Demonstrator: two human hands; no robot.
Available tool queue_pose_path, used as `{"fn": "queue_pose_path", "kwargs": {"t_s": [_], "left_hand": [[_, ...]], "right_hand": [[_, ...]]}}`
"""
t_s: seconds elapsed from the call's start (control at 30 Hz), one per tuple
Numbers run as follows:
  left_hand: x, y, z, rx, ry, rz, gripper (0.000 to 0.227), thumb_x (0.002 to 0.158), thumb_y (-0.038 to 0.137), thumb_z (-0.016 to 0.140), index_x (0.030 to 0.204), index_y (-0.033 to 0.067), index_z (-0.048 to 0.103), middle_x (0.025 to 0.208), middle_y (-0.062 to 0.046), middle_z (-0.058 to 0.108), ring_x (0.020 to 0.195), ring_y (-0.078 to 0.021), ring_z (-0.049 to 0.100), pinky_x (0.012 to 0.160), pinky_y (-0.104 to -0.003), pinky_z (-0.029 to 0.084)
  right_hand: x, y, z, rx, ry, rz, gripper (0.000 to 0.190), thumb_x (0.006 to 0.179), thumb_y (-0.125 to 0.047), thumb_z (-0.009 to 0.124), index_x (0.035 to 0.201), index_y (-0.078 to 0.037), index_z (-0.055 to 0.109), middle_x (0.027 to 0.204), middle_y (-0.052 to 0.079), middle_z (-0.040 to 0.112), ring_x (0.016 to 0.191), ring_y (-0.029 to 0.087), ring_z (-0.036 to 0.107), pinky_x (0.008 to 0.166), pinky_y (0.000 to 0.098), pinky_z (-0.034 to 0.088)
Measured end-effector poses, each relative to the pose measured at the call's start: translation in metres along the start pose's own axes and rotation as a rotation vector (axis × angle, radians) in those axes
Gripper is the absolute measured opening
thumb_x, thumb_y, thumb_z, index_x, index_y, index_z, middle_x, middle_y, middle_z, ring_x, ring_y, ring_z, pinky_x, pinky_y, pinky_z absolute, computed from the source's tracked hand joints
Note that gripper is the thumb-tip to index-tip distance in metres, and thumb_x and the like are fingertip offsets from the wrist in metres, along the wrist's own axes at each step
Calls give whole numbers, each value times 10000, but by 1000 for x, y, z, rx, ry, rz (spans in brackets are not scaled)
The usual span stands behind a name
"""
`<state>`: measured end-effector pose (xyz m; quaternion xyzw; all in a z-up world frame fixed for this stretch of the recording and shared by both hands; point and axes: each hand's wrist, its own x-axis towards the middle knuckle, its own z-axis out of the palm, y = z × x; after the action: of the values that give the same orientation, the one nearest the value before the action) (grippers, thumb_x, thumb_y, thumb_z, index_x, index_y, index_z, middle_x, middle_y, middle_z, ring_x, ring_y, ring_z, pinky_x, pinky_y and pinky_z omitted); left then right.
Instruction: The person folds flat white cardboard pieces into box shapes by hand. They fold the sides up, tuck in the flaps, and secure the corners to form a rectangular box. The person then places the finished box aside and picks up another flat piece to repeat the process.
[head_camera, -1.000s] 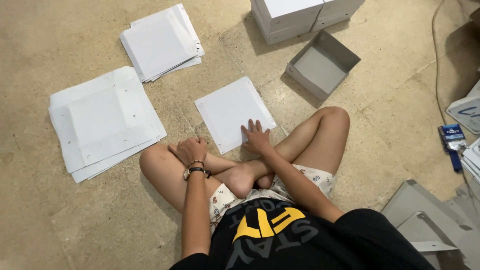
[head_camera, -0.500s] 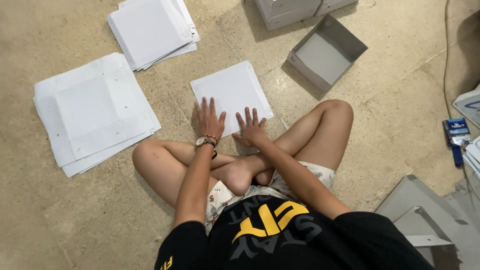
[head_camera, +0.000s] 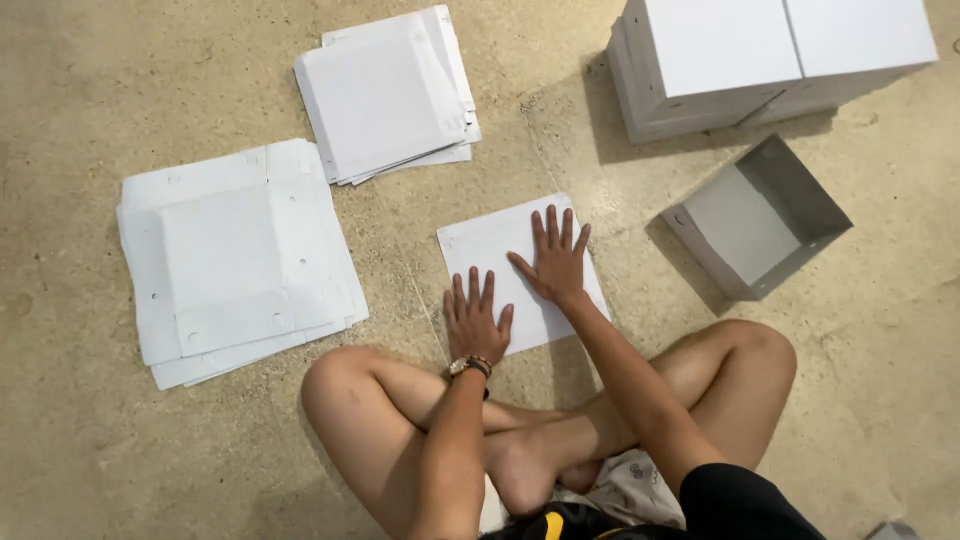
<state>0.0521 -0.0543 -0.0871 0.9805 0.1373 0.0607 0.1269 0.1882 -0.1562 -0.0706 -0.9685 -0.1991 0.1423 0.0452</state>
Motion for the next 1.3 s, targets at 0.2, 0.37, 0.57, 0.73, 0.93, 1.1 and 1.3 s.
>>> {"fn": "queue_pose_path", "kwargs": {"t_s": [0.2, 0.37, 0.57, 0.73, 0.93, 1.1, 1.3], "left_hand": [[3, -1, 0, 0, 22, 3, 589, 881, 507, 329, 1382, 198, 310, 1457, -83, 234, 1325, -342, 198, 1068, -478, 138], [5, -1, 0, -4, 6, -1, 586, 886, 515, 325, 1382, 202, 310, 1459, -76, 226, 1335, -331, 174, 1074, -465, 116], [6, 0, -6, -24, -34, -14, 582, 890, 522, 334, 1371, 193, 327, 1451, -80, 239, 1331, -331, 180, 1076, -468, 99], [3, -1, -3, -19, -27, -17, 583, 892, 515, 341, 1385, 205, 301, 1457, -74, 224, 1338, -321, 161, 1079, -462, 91], [5, -1, -1, -23, -16, -18, 587, 887, 522, 343, 1381, 206, 311, 1454, -74, 234, 1342, -317, 159, 1079, -460, 87], [5, -1, -1, -41, -35, -31, 587, 885, 524, 344, 1376, 204, 324, 1444, -77, 258, 1339, -321, 170, 1079, -462, 91], [5, -2, 1, -40, -41, -31, 592, 882, 529, 340, 1382, 213, 309, 1454, -68, 237, 1345, -314, 153, 1081, -459, 81]], "right_hand": [[6, 4, 15, 42, 108, -4, 644, 926, -574, 167, 1442, -190, 180, 1502, 73, 104, 1374, 304, 3, 1065, 535, -60], [15, -2, 14, 59, 147, 21, 667, 917, -578, 201, 1438, -162, 196, 1495, 100, 124, 1368, 328, 7, 1062, 540, -66], [2, -13, 34, -41, 199, -349, 595, 904, -577, 212, 1419, -278, 217, 1483, -13, 164, 1374, 238, 27, 1084, 472, -54], [0, -16, 29, -31, 193, -330, 570, 914, -558, 195, 1416, -292, 222, 1482, -27, 172, 1374, 210, 39, 1081, 466, -78], [0, -19, 20, -32, 93, -305, 571, 912, -558, 202, 1418, -294, 212, 1479, -14, 184, 1373, 217, 57, 1081, 485, -61], [-1, -20, 14, -37, 61, -292, 572, 911, -559, 189, 1419, -298, 210, 1480, -18, 184, 1374, 217, 60, 1080, 490, -53], [-1, -20, 15, -21, 61, -295, 567, 914, -550, 210, 1419, -291, 219, 1478, -10, 195, 1373, 221, 73, 1081, 496, -51]]}}
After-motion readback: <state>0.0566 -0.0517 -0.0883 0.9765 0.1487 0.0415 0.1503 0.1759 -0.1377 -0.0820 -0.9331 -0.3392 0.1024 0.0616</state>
